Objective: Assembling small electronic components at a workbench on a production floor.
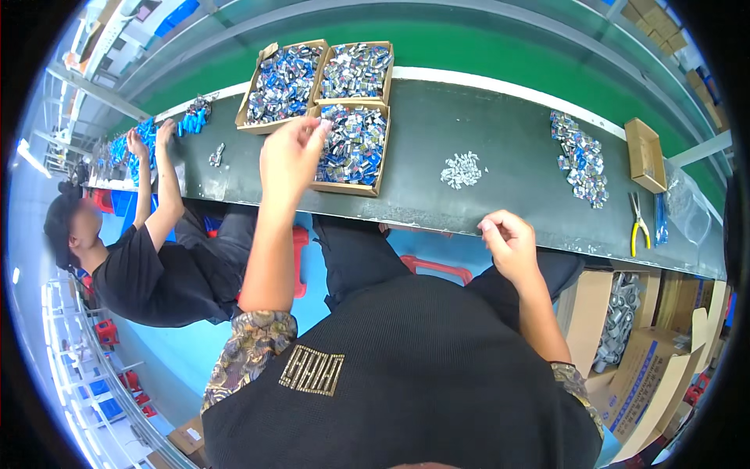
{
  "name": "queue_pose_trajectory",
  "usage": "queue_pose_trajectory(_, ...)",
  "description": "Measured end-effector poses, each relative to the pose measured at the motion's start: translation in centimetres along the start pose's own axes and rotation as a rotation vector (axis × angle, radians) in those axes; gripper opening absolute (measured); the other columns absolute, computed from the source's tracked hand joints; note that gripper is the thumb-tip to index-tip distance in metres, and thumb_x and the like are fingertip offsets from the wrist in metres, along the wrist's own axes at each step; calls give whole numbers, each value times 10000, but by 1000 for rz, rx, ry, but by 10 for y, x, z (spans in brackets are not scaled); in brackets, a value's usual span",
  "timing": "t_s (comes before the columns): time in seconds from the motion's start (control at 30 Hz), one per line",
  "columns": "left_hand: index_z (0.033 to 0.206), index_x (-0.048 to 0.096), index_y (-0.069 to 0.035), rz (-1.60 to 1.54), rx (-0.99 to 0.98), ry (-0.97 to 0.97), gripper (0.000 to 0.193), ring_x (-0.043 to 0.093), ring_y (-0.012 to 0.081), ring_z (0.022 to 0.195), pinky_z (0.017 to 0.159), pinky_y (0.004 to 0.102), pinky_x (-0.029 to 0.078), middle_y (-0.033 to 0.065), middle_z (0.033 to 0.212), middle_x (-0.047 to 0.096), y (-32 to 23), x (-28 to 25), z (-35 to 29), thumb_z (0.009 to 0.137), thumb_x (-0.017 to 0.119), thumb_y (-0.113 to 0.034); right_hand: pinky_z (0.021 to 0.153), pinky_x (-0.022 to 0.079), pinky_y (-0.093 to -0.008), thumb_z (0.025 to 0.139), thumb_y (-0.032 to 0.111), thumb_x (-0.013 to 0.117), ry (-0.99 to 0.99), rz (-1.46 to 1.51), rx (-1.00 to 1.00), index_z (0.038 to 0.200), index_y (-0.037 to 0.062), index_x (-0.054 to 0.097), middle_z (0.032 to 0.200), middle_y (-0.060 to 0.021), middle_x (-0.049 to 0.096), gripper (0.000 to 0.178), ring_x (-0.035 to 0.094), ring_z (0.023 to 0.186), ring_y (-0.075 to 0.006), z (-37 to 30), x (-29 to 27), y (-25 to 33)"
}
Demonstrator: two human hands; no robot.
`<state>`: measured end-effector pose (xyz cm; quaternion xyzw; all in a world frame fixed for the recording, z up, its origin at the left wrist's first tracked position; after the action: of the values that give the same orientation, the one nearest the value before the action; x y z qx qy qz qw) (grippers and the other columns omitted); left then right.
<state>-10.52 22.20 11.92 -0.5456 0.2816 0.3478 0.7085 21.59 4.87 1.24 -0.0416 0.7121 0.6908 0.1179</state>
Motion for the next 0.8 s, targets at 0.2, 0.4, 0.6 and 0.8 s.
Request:
queue_pose_trajectory(0.2,920,709,-8,351,130,235,398,652,392,818,738,431,497,247,842,666,29,40,56,907,580,-384,606,462,-251,891,83,632,-259,-251,-165,857,-4,652,740,-43,617,95,569,655,-95,-6,-57,22)
queue_pose_trajectory(0.4,721,610,5,-44,113,-14,428,427,97,552,528,294,359,23,581,501,-8,3,17,973,563,-338,637,482,-284,825,134,708,-898,-646,-61,970,23,668,813,-79,622,187,597,716,-158,-26,-194,6)
queue_pose_trajectory(0.6,642,589,9,-529,479,247,203,534,151,597,564,282,405,59,630,572,-105,67,-85,811,696,-21,793,498,-396,747,225,773,-891,-925,66,1002,42,669,944,-153,638,330,619,896,-288,-35,-239,-25)
queue_pose_trajectory(0.8,805,652,13,-745,308,813,179,612,134,683,607,241,466,73,725,639,-103,142,-148,927,616,-112,739,504,-335,752,175,780,-849,-744,7,1024,22,644,927,-113,647,340,630,858,-222,-27,-216,-23)
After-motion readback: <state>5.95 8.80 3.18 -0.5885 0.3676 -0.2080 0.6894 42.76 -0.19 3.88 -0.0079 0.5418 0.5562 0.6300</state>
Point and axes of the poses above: each hand's wrist, its own z-axis towards the middle knuckle, its own x-axis out of the palm, y = z × x, the point moved 8 cm from there along z, towards the middle knuckle
